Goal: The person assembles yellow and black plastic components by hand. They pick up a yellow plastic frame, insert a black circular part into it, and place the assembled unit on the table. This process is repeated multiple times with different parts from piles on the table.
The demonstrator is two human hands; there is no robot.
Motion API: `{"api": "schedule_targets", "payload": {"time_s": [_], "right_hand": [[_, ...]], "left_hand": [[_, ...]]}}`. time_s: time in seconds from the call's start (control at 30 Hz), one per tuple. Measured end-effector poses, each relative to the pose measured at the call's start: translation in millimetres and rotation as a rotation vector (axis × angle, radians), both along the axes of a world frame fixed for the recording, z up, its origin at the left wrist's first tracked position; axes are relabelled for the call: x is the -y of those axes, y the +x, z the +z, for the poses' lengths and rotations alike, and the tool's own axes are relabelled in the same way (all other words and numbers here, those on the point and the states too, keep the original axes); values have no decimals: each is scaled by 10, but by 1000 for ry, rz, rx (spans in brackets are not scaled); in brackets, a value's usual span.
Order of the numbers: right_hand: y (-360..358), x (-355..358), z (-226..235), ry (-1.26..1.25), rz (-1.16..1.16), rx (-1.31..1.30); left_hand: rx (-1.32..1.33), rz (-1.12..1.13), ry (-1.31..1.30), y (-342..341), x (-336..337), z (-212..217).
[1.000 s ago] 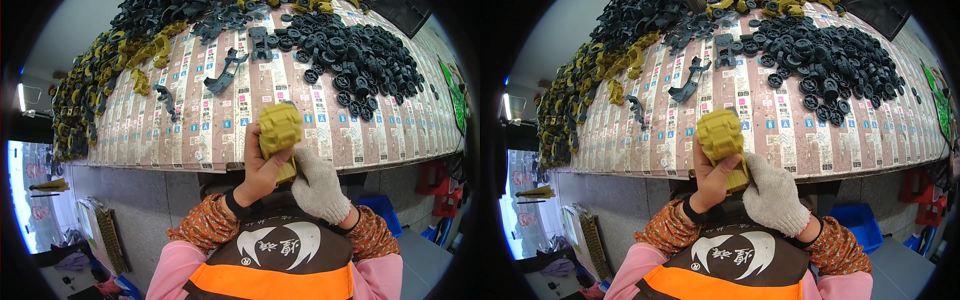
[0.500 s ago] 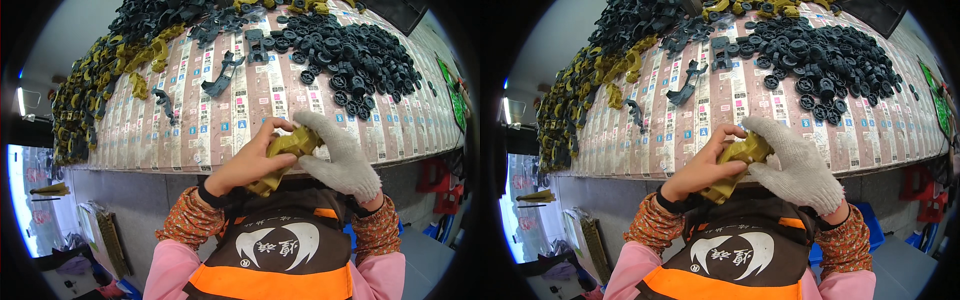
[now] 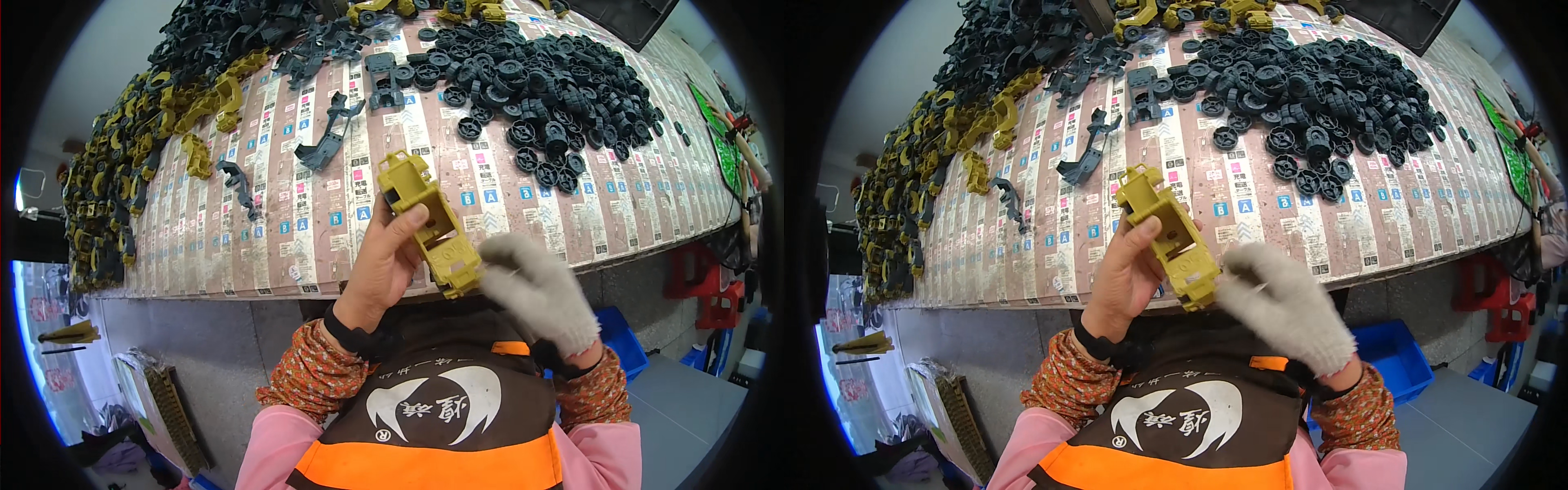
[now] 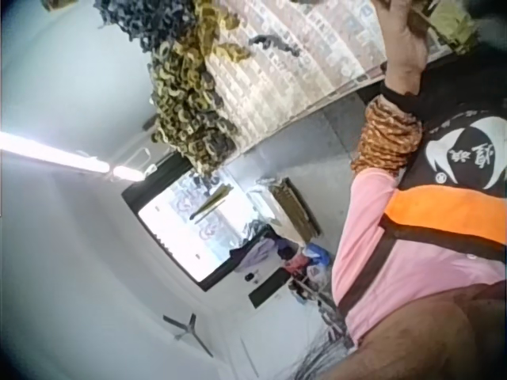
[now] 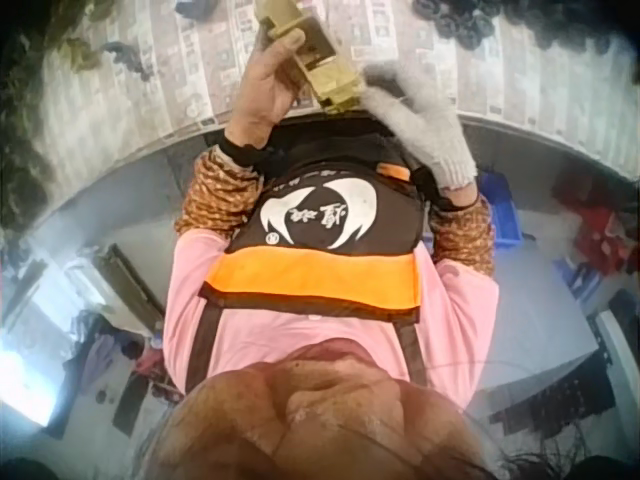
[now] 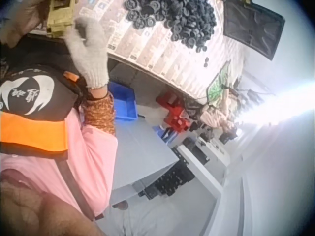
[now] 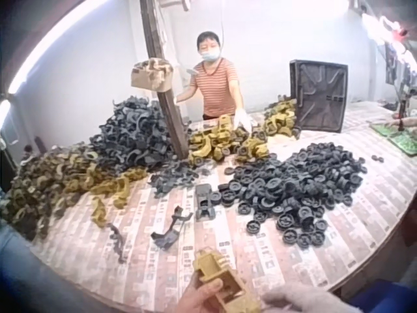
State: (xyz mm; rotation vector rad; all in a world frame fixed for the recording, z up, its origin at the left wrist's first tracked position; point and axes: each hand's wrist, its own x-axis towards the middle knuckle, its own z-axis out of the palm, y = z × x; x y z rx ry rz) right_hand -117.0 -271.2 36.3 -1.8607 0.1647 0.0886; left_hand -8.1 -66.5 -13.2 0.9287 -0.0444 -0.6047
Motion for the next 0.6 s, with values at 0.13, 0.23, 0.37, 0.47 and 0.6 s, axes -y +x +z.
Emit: {"api": "schedule_targets", "payload": {"time_s": [0.13,0.23,0.37,0.47,0.6], "right_hand": [[302,826,-118,-765,-453,143],[399,1263,-305,-1063,-425,-1],[520,1154,-377,-1103,-337,74],[539,1145,-433,-945,-408,133],[494,1029,-427,-592,-416,182]], "left_hand": [[-23,-25,-3,0,-83,-18],[-49,-72,13,-17,-83,101],[-64,-125,18,-45,-87,56],[-99,-141,12,-80,-83,10],[-112,-161,42,-130,-77,-14]]}}
